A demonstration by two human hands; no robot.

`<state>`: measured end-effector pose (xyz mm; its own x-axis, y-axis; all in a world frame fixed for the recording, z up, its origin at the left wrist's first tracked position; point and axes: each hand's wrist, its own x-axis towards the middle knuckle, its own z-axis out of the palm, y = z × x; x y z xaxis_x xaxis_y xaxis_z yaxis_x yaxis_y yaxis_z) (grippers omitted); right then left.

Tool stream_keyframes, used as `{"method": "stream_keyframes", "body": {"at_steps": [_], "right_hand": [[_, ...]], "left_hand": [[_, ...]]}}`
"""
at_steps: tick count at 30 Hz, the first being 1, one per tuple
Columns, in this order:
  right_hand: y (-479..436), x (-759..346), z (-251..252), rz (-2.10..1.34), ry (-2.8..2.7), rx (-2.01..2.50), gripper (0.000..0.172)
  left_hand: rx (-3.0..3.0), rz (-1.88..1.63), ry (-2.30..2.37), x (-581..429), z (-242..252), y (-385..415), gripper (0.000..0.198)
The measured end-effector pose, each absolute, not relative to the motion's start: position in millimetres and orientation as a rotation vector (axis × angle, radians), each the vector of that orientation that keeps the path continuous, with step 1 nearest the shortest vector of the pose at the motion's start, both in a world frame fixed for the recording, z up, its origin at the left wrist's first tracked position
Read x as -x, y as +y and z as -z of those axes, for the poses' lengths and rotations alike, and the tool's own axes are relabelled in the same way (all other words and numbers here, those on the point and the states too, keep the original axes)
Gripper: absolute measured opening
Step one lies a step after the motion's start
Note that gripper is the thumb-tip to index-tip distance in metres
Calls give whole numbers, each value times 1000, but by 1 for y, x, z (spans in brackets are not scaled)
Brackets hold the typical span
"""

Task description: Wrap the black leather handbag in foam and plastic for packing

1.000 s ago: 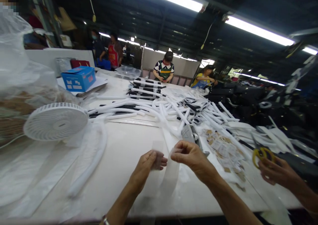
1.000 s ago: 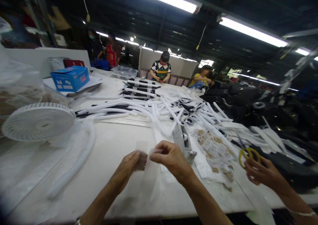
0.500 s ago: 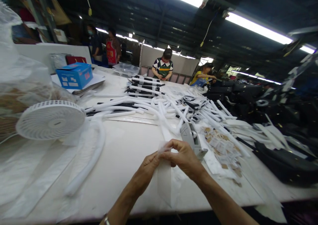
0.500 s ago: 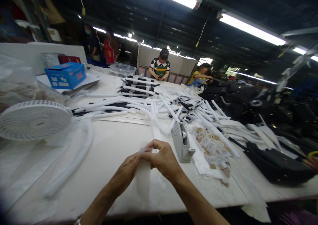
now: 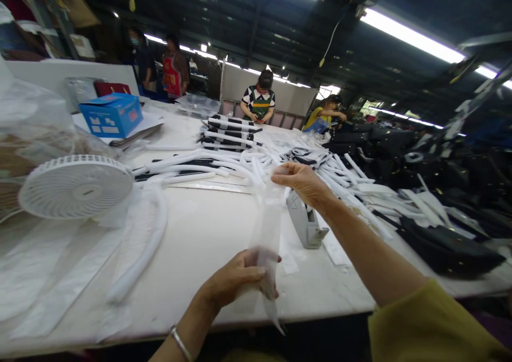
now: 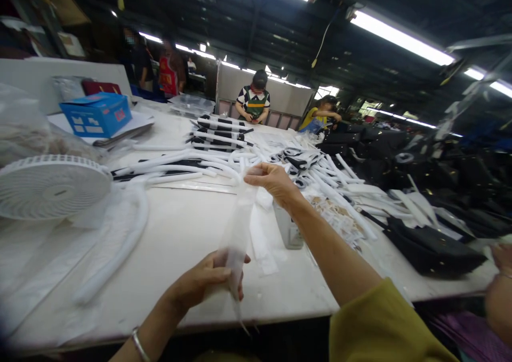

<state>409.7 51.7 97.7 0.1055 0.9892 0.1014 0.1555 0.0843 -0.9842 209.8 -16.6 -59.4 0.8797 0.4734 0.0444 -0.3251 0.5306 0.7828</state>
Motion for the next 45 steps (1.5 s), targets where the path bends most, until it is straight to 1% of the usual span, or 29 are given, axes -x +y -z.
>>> {"method": "stream_keyframes", "body": {"at_steps": [5, 7, 10, 15, 17, 21, 25, 27, 31, 33, 34, 35, 38, 39, 45], "right_hand": [[52, -416, -94, -1127, -1254, 1340, 35], [50, -416, -91, -1114, -1233, 1365, 36], [52, -419, -85, -1050, -1217, 1418, 38], [56, -428, -82, -967, -1188, 1428, 39], [57, -430, -82, -945, -1168, 1431, 39], [56, -436, -85, -906, -1122, 1425, 41], [41, -440, -88, -901, -1100, 1421, 41], [27, -436, -90, -933, -1116, 1408, 40], [-4, -415, -91, -1119, -1186, 1306, 36], [-14, -407, -90, -1194, -1194, 1264, 35], [-17, -405, -89, -1206, -1186, 1255, 36], [-18, -404, -88, -1204, -1168, 1253, 36], [-17, -414, -79, -1161, -1071, 1255, 39], [-16, -421, -74, -1145, -1028, 1264, 41], [-19, -469, -38, -1041, -817, 1380, 46]], "left_hand": [[-792, -529, 227, -197, 75, -17, 70], [-776, -562, 280, -194, 78, -17, 73], [-724, -559, 347, -190, 81, -19, 71], [-736, -518, 212, -184, 79, -27, 88], [-846, -499, 211, -186, 76, -30, 84], [-1005, -456, 382, -194, 73, -35, 52], [-1294, -404, 438, -188, 77, -32, 45], [-1458, -420, 467, -184, 78, -24, 46], [-1510, -642, 491, -194, 64, -4, 72], [-1469, -771, 449, -208, 51, 1, 81], [-1447, -787, 436, -215, 44, 1, 80], [-1429, -772, 437, -223, 38, -1, 76], [-1368, -670, 499, -241, 32, -13, 48], [-1330, -643, 511, -245, 33, -18, 43], [-996, -524, 505, -260, 52, -41, 51]]}}
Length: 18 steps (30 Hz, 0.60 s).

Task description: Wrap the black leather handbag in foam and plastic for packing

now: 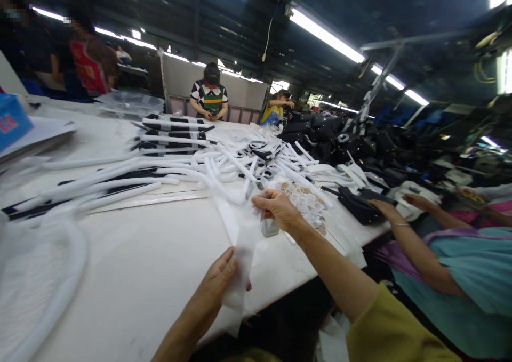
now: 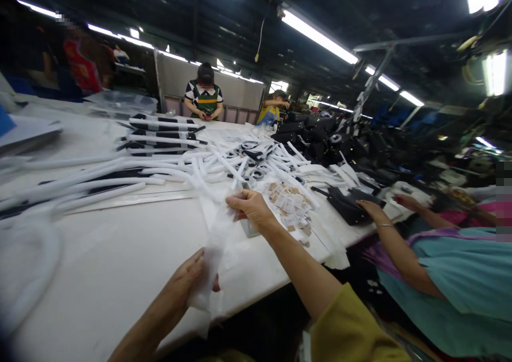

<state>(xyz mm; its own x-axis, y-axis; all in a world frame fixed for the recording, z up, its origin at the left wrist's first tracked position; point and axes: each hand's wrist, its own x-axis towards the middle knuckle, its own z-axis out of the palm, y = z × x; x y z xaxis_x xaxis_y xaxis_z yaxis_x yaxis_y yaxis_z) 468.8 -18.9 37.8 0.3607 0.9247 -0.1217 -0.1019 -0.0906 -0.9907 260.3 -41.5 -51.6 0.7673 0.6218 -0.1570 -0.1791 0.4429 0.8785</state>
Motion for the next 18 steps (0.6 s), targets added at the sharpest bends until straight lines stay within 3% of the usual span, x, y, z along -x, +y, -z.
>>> {"method": "stream_keyframes", "body": {"at_steps": [12, 18], "right_hand": [[-22, -493, 15, -1052, -692, 1492, 32], [-25, -466, 34, -1168, -762, 1582, 26]], "left_hand": [[-959, -616, 499, -254, 61, -35, 35], [-892, -850, 516, -237, 36, -24, 31]]}}
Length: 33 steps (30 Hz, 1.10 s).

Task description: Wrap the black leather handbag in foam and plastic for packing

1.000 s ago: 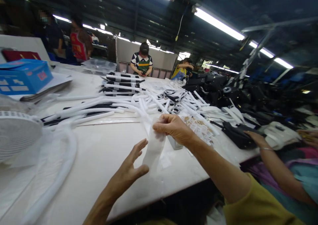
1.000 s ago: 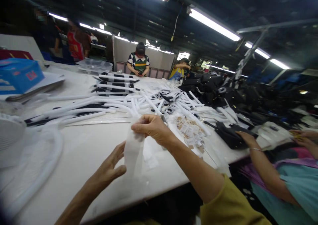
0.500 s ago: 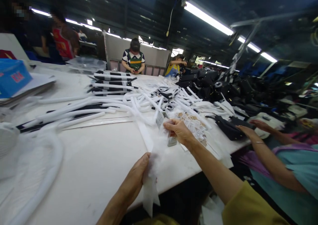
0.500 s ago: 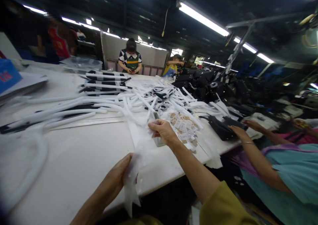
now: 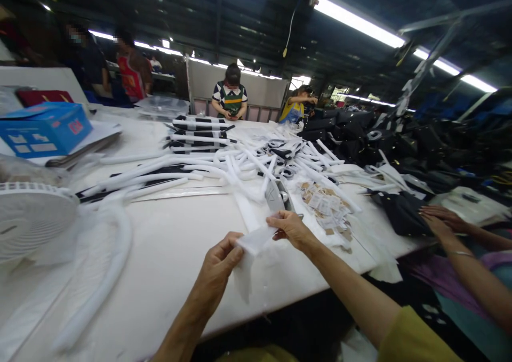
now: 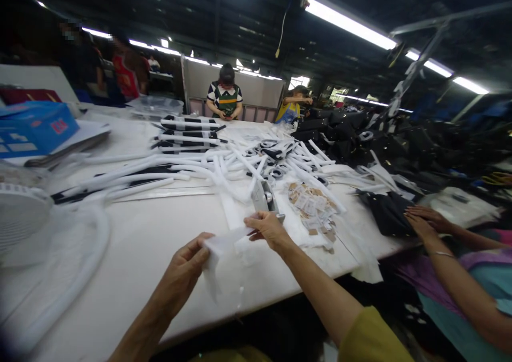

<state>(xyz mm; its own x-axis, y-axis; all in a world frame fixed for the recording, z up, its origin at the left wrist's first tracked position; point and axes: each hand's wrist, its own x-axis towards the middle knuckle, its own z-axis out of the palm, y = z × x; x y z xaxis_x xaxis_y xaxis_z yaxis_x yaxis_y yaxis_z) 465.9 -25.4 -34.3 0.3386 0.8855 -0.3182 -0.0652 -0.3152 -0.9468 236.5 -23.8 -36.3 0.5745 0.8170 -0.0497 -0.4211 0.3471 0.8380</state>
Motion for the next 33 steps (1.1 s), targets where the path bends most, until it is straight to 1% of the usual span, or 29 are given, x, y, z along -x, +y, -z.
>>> {"method": "stream_keyframes", "body": {"at_steps": [4, 9, 10, 13, 15, 20, 22, 23, 25, 26, 28, 29, 31, 33], "right_hand": [[-29, -449, 39, -1261, -911, 1644, 26], [-24, -448, 15, -1026, -1040, 1682, 27], [-24, -446, 6, -1009, -1064, 1666, 29], [-27, -428, -15, -1080, -1165, 1584, 41], [-29, -408, -20, -1139, -1266, 1539, 44], [-24, -366, -1, -1158, -1423, 1503, 34], [-19, -358, 9, -1186, -1400, 1486, 34], [-15, -355, 12, -1204, -1388, 1471, 36], [-8, -350, 16, -1229, -1386, 1429, 38], [-5, -347, 18, -1234, -1389, 1406, 38], [3, -341, 19, -1241, -1398, 1368, 38], [6, -337, 20, -1243, -1402, 1358, 37], [13, -329, 23, -1252, -1408, 1342, 37], [20, -319, 28, -1259, -1406, 1321, 37]], "left_hand": [[-750, -884, 545, -224, 21, -13, 34], [-584, -899, 632, -214, 34, 0, 39], [-610, -914, 656, -215, 38, 0, 39], [-720, -982, 687, -219, 44, -2, 36], [-770, -1002, 680, -222, 42, -6, 33], [-1192, -1074, 797, -216, 41, -16, 23], [-1228, -1141, 904, -210, 45, -18, 17], [-1209, -1159, 947, -207, 49, -19, 18], [-1190, -1143, 986, -198, 55, -19, 27], [-1217, -1120, 997, -193, 57, -19, 26], [-1329, -1092, 1082, -180, 61, -21, 10], [-1393, -1089, 1153, -173, 62, -22, 7], [-1483, -1088, 1290, -157, 64, -25, 16], [-1504, -1075, 1342, -139, 64, -28, 17]]}}
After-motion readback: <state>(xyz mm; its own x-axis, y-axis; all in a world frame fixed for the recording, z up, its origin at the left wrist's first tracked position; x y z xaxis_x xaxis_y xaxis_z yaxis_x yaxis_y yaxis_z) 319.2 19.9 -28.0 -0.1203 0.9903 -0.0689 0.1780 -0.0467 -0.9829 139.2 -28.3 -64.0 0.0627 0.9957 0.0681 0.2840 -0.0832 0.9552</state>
